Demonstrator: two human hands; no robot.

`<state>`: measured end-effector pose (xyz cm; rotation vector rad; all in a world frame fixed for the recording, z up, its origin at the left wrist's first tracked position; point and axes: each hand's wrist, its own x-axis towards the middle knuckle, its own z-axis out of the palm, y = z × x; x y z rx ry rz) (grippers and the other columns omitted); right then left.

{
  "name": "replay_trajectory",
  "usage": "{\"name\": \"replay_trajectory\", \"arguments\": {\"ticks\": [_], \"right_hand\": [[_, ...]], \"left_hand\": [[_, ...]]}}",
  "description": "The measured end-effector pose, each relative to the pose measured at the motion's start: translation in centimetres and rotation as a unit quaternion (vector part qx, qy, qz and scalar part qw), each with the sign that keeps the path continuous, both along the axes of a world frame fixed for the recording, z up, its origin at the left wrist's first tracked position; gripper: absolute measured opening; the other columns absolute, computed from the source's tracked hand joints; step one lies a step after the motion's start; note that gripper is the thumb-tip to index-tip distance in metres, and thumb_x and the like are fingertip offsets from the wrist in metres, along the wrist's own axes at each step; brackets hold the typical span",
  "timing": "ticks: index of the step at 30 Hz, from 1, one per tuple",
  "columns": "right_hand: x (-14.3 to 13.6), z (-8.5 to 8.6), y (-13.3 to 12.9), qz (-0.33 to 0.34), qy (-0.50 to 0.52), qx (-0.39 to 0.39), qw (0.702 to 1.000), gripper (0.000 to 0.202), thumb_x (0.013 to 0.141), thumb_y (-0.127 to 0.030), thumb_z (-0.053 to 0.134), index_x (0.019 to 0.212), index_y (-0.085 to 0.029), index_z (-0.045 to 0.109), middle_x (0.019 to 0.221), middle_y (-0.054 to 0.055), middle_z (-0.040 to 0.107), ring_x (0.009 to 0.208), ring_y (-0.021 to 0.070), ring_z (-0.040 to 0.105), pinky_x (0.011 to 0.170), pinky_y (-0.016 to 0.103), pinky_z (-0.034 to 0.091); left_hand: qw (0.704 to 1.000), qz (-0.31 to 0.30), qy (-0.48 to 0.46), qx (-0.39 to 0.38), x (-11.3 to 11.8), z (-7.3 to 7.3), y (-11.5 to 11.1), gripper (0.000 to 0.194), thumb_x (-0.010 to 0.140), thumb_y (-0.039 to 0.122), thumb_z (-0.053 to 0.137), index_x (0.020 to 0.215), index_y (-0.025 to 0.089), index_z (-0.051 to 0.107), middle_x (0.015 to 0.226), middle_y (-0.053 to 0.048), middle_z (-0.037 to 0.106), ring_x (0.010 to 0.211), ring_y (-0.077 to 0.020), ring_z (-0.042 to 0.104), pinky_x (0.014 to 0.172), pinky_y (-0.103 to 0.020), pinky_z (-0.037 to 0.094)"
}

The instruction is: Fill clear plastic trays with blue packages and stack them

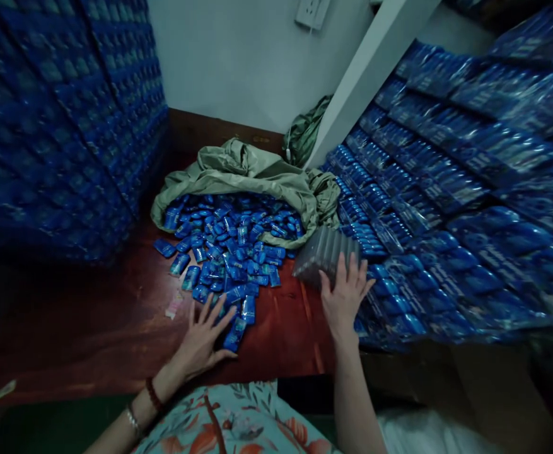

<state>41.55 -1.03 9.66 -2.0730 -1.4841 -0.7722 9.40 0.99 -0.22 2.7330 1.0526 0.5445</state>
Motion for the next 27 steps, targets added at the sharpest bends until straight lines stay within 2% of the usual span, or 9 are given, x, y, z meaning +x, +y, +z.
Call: {"name": "replay_trajectory", "arguments": {"ticks": [3, 5, 7, 11, 15, 18, 21, 24, 27], "right_hand": [[2.0, -0.3, 0.9, 0.014, -0.02, -0.048, 0.999, 0.045, 0.093, -0.037, 0.039, 0.135, -0.022, 0.044, 0.14, 0.012, 0.044, 0.137, 0.0287, 0.025, 0.106, 0.063, 0.01], [2.3, -1.2, 1.2, 0.026, -0.03, -0.043, 0.998, 0.041, 0.094, -0.035, 0.037, 0.133, -0.024, 0.047, 0.137, 0.01, 0.048, 0.136, 0.0269, 0.027, 0.107, 0.063, 0.007], [2.1, -2.1, 1.2, 0.018, -0.032, -0.021, 0.999, 0.041, 0.094, -0.035, 0.038, 0.132, -0.024, 0.048, 0.136, 0.01, 0.049, 0.136, 0.0275, 0.026, 0.107, 0.063, 0.005], [1.9, -3.1, 1.0, -0.004, -0.024, -0.017, 1.0, 0.04, 0.092, -0.036, 0.04, 0.127, -0.024, 0.054, 0.138, 0.011, 0.046, 0.137, 0.0327, 0.022, 0.105, 0.065, 0.006], [1.9, -3.9, 0.7, -0.009, -0.003, -0.016, 1.0, 0.039, 0.091, -0.035, 0.041, 0.125, -0.025, 0.056, 0.137, 0.012, 0.046, 0.136, 0.0378, 0.022, 0.1, 0.072, 0.007], [1.6, -4.6, 0.0, -0.004, 0.015, -0.006, 1.0, 0.036, 0.089, -0.033, 0.042, 0.12, -0.025, 0.06, 0.133, 0.012, 0.05, 0.135, 0.0391, 0.022, 0.098, 0.074, 0.008], [0.9, -5.4, -1.0, -0.012, 0.026, 0.005, 1.0, 0.033, 0.089, -0.032, 0.042, 0.11, -0.025, 0.066, 0.125, 0.012, 0.057, 0.133, 0.04, 0.027, 0.097, 0.076, 0.006], [0.3, -6.0, -1.9, -0.006, 0.022, 0.022, 0.999, 0.03, 0.089, -0.028, 0.041, 0.101, -0.028, 0.069, 0.114, 0.009, 0.063, 0.124, 0.0359, 0.042, 0.097, 0.076, 0.006], [0.0, -5.8, -2.2, 0.027, 0.003, 0.058, 0.998, 0.03, 0.088, -0.022, 0.042, 0.095, -0.03, 0.07, 0.099, 0.004, 0.067, 0.101, 0.0242, 0.058, 0.101, 0.068, 0.014]], "left_hand": [[0.999, 0.008, 0.027, 0.022, 2.5, -0.4, 0.5, 0.076, 0.08, 0.062, 0.05, 0.144, 0.029, 0.025, 0.151, -0.012, 0.023, 0.139, -0.0388, 0.01, 0.104, -0.067, -0.002], [0.998, 0.042, 0.026, 0.025, 3.5, -0.4, 2.1, 0.074, 0.081, 0.059, 0.051, 0.144, 0.029, 0.025, 0.152, -0.012, 0.021, 0.14, -0.0384, 0.01, 0.104, -0.066, -0.002], [0.999, 0.04, 0.024, 0.018, 3.7, -0.2, 3.9, 0.078, 0.079, 0.063, 0.05, 0.144, 0.027, 0.025, 0.152, -0.014, 0.018, 0.14, -0.0385, 0.01, 0.105, -0.066, -0.001], [0.999, -0.002, 0.043, -0.012, 1.2, 0.1, 6.1, 0.076, 0.08, 0.065, 0.045, 0.144, 0.031, 0.023, 0.152, -0.012, 0.021, 0.139, -0.0363, 0.015, 0.104, -0.067, 0.002], [0.997, 0.042, 0.055, -0.023, -3.2, 0.7, 6.8, 0.064, 0.085, 0.057, 0.045, 0.142, 0.034, 0.029, 0.151, -0.01, 0.024, 0.14, -0.0358, 0.013, 0.104, -0.069, 0.003], [0.997, 0.068, 0.029, -0.011, -4.5, 2.0, 6.1, 0.065, 0.084, 0.055, 0.049, 0.141, 0.03, 0.032, 0.152, -0.011, 0.022, 0.14, -0.036, 0.011, 0.106, -0.065, 0.006], [1.0, -0.017, -0.003, -0.011, -2.4, 2.9, 4.0, 0.061, 0.088, 0.045, 0.048, 0.143, 0.029, 0.027, 0.151, -0.009, 0.025, 0.14, -0.0305, 0.017, 0.111, -0.056, 0.009], [0.992, -0.121, 0.008, -0.028, 1.4, 2.3, 2.0, 0.054, 0.092, 0.037, 0.043, 0.143, 0.032, 0.026, 0.149, -0.005, 0.03, 0.139, -0.0264, 0.021, 0.113, -0.053, 0.006], [0.993, -0.097, 0.034, -0.052, 3.7, 0.6, 2.1, 0.049, 0.094, 0.035, 0.04, 0.142, 0.029, 0.031, 0.147, -0.006, 0.035, 0.139, -0.0279, 0.021, 0.111, -0.058, 0.004]]}}
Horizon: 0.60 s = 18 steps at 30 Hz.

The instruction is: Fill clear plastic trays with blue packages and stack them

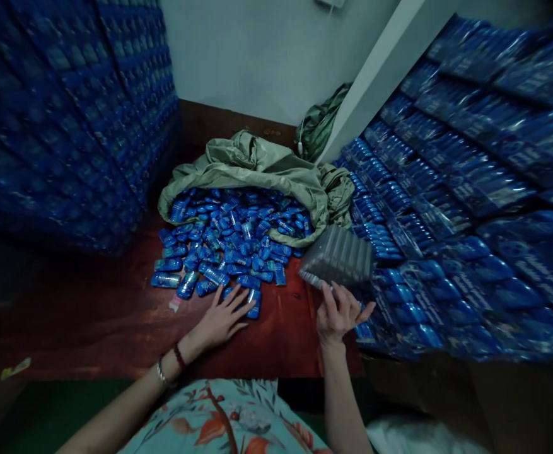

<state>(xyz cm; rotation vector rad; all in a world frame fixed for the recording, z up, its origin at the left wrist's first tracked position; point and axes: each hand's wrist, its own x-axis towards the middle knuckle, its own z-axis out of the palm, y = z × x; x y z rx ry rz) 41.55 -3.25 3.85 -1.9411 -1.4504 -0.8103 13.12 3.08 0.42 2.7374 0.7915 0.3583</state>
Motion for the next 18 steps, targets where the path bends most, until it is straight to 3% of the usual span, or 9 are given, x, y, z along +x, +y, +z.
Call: {"name": "replay_trajectory", "arguments": {"ticks": [4, 7, 9, 11, 13, 16, 18], "right_hand": [[-0.4, 3.1, 0.0, 0.017, 0.013, 0.06, 0.998, 0.027, 0.088, -0.023, 0.044, 0.091, -0.029, 0.071, 0.085, 0.003, 0.066, 0.082, 0.0169, 0.06, 0.098, 0.054, 0.03], [-1.9, 6.8, 0.3, 0.08, 0.106, 0.08, 0.988, 0.023, 0.087, -0.027, 0.05, 0.097, -0.024, 0.07, 0.084, 0.005, 0.066, 0.082, 0.0181, 0.061, 0.087, 0.042, 0.043], [-3.7, 8.7, 0.9, 0.171, 0.206, 0.051, 0.962, 0.021, 0.086, -0.028, 0.054, 0.1, -0.024, 0.069, 0.087, 0.005, 0.067, 0.083, 0.0185, 0.062, 0.079, 0.036, 0.047], [-6.0, 9.2, 2.2, 0.263, 0.297, -0.004, 0.918, 0.02, 0.085, -0.029, 0.055, 0.099, -0.024, 0.069, 0.089, 0.005, 0.068, 0.082, 0.0187, 0.062, 0.075, 0.035, 0.048], [-8.5, 8.1, 4.0, 0.327, 0.362, -0.057, 0.871, 0.021, 0.084, -0.031, 0.054, 0.096, -0.025, 0.071, 0.088, 0.004, 0.069, 0.081, 0.0189, 0.062, 0.075, 0.035, 0.049], [-12.4, 4.9, 7.1, 0.39, 0.411, -0.111, 0.816, 0.023, 0.085, -0.033, 0.051, 0.094, -0.026, 0.071, 0.088, 0.004, 0.07, 0.083, 0.0192, 0.062, 0.08, 0.036, 0.048], [-14.5, 3.0, 8.4, 0.412, 0.433, -0.13, 0.791, 0.025, 0.086, -0.034, 0.049, 0.096, -0.026, 0.071, 0.09, 0.004, 0.069, 0.086, 0.0193, 0.062, 0.083, 0.036, 0.047]], "left_hand": [[0.996, 0.084, 0.005, -0.008, -1.6, -1.0, 2.4, 0.042, 0.094, 0.027, 0.038, 0.136, 0.032, 0.04, 0.143, -0.005, 0.041, 0.139, -0.0285, 0.021, 0.109, -0.062, 0.001], [0.993, 0.095, -0.049, -0.053, -4.0, 0.3, 3.3, 0.043, 0.092, 0.037, 0.044, 0.135, 0.035, 0.042, 0.146, -0.005, 0.036, 0.14, -0.0295, 0.019, 0.109, -0.063, 0.0], [0.971, 0.118, -0.142, -0.149, -4.7, 2.0, 2.9, 0.048, 0.091, 0.045, 0.042, 0.137, 0.032, 0.04, 0.148, -0.005, 0.033, 0.139, -0.0283, 0.021, 0.111, -0.058, 0.006], [0.908, 0.138, -0.256, -0.302, -4.4, 3.7, 1.9, 0.057, 0.09, 0.051, 0.038, 0.141, 0.027, 0.034, 0.147, -0.006, 0.034, 0.137, -0.027, 0.027, 0.112, -0.051, 0.02], [0.804, 0.109, -0.337, -0.477, -3.6, 4.9, 0.7, 0.066, 0.086, 0.056, 0.04, 0.143, 0.023, 0.031, 0.142, -0.007, 0.042, 0.132, -0.0288, 0.036, 0.105, -0.047, 0.034], [0.646, 0.038, -0.355, -0.674, -2.6, 5.1, -1.1, 0.083, 0.069, 0.063, 0.057, 0.138, 0.018, 0.042, 0.129, -0.011, 0.055, 0.121, -0.0352, 0.048, 0.095, -0.048, 0.044], [0.594, 0.037, -0.354, -0.721, -2.7, 4.5, -2.3, 0.089, 0.06, 0.065, 0.062, 0.133, 0.016, 0.047, 0.125, -0.013, 0.058, 0.116, -0.0361, 0.052, 0.093, -0.048, 0.045]]}}
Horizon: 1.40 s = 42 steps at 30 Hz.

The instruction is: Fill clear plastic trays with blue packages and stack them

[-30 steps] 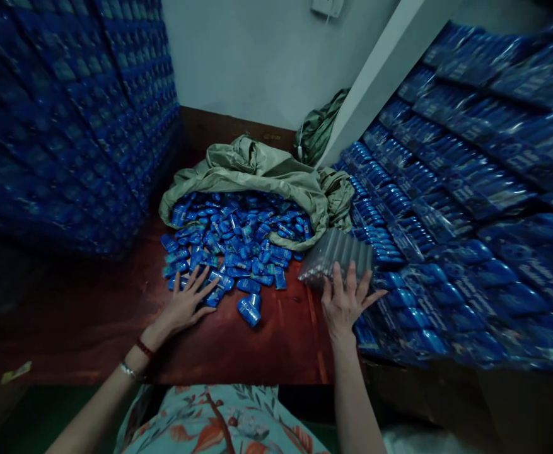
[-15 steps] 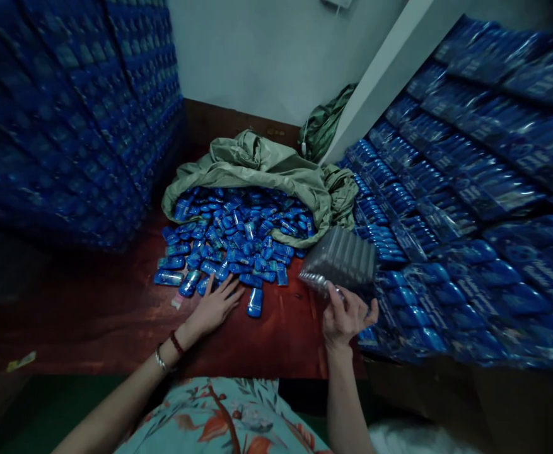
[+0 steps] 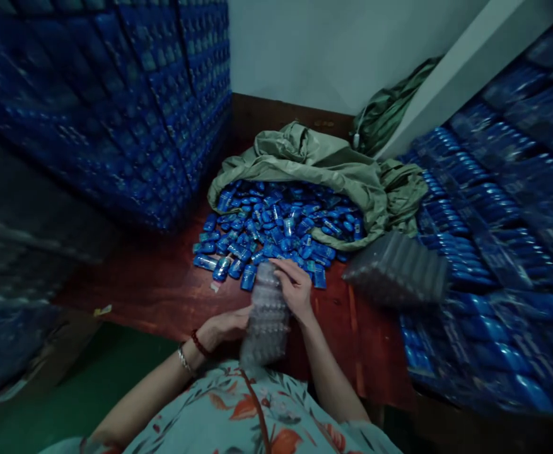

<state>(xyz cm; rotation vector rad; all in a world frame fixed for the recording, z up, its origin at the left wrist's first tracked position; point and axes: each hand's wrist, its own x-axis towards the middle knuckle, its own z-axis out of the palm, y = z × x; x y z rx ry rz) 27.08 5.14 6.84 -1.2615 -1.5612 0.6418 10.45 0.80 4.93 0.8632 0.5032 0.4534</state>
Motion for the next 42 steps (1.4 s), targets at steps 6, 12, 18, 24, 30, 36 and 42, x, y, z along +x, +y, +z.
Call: {"name": "replay_trajectory", "arguments": {"ticks": [6, 12, 18, 24, 30, 36, 42], "right_hand": [[-2.0, -0.1, -1.7, -0.081, 0.019, -0.025, 0.996, 0.031, 0.086, -0.038, 0.048, 0.108, -0.021, 0.062, 0.106, 0.008, 0.059, 0.1, 0.0206, 0.054, 0.087, 0.035, 0.043], [-3.2, 2.2, -3.2, 0.146, 0.159, -0.211, 0.953, 0.026, 0.078, -0.044, 0.06, 0.088, -0.021, 0.057, 0.078, -0.001, 0.057, 0.073, 0.0147, 0.054, 0.067, 0.025, 0.044], [-4.5, 2.4, -0.4, 0.24, 0.261, -0.275, 0.894, 0.038, 0.069, -0.054, 0.067, 0.081, -0.02, 0.059, 0.072, -0.002, 0.055, 0.068, 0.0134, 0.051, 0.063, 0.024, 0.042], [-5.8, 2.7, 0.7, 0.259, 0.286, -0.311, 0.869, 0.032, 0.071, -0.048, 0.069, 0.079, -0.018, 0.06, 0.073, -0.002, 0.057, 0.066, 0.0119, 0.051, 0.063, 0.023, 0.041], [-6.8, 3.7, 1.3, 0.251, 0.205, -0.263, 0.909, 0.029, 0.082, -0.044, 0.058, 0.069, -0.018, 0.054, 0.065, -0.004, 0.051, 0.061, 0.0095, 0.046, 0.06, 0.021, 0.038], [-7.5, 7.0, 3.5, 0.252, 0.029, -0.233, 0.939, 0.019, 0.081, -0.03, 0.054, 0.066, -0.019, 0.053, 0.052, -0.006, 0.051, 0.046, 0.0081, 0.048, 0.047, 0.019, 0.036], [-10.0, 7.9, 10.1, 0.239, 0.069, -0.22, 0.943, 0.016, 0.073, -0.027, 0.056, 0.06, -0.02, 0.05, 0.04, -0.008, 0.047, 0.033, 0.0082, 0.044, 0.036, 0.019, 0.033]], "left_hand": [[0.991, 0.128, 0.03, -0.013, -1.8, -0.2, -1.4, 0.097, 0.067, 0.063, 0.062, 0.144, 0.017, 0.024, 0.134, -0.017, 0.049, 0.123, -0.0337, 0.046, 0.099, -0.047, 0.041], [0.91, 0.283, 0.228, 0.199, -1.6, 1.3, 0.7, 0.126, 0.058, 0.04, 0.079, 0.147, 0.023, -0.008, 0.147, -0.014, 0.028, 0.133, -0.0329, 0.031, 0.11, -0.048, 0.028], [0.935, 0.263, 0.179, 0.156, -2.5, 2.2, 1.2, 0.121, 0.065, 0.045, 0.074, 0.146, 0.022, -0.013, 0.15, -0.015, 0.02, 0.131, -0.032, 0.036, 0.108, -0.045, 0.032], [0.936, 0.272, 0.169, 0.149, -4.1, 1.2, 1.3, 0.111, 0.07, 0.052, 0.069, 0.148, 0.019, -0.002, 0.153, -0.012, 0.017, 0.14, -0.0318, 0.017, 0.114, -0.046, 0.018], [0.931, 0.305, 0.141, 0.141, -5.2, 1.3, 1.4, 0.096, 0.075, 0.047, 0.065, 0.148, 0.02, 0.008, 0.15, -0.009, 0.028, 0.138, -0.0292, 0.022, 0.114, -0.043, 0.019], [0.924, 0.379, 0.048, 0.004, -6.5, 1.7, -0.1, 0.083, 0.072, 0.048, 0.067, 0.141, 0.018, 0.03, 0.13, -0.013, 0.053, 0.115, -0.0313, 0.053, 0.096, -0.041, 0.044], [0.847, 0.522, 0.055, -0.078, -9.4, 0.7, -0.4, 0.073, 0.06, 0.046, 0.076, 0.123, 0.02, 0.048, 0.098, -0.006, 0.065, 0.08, -0.0201, 0.064, 0.07, -0.03, 0.052]]}}
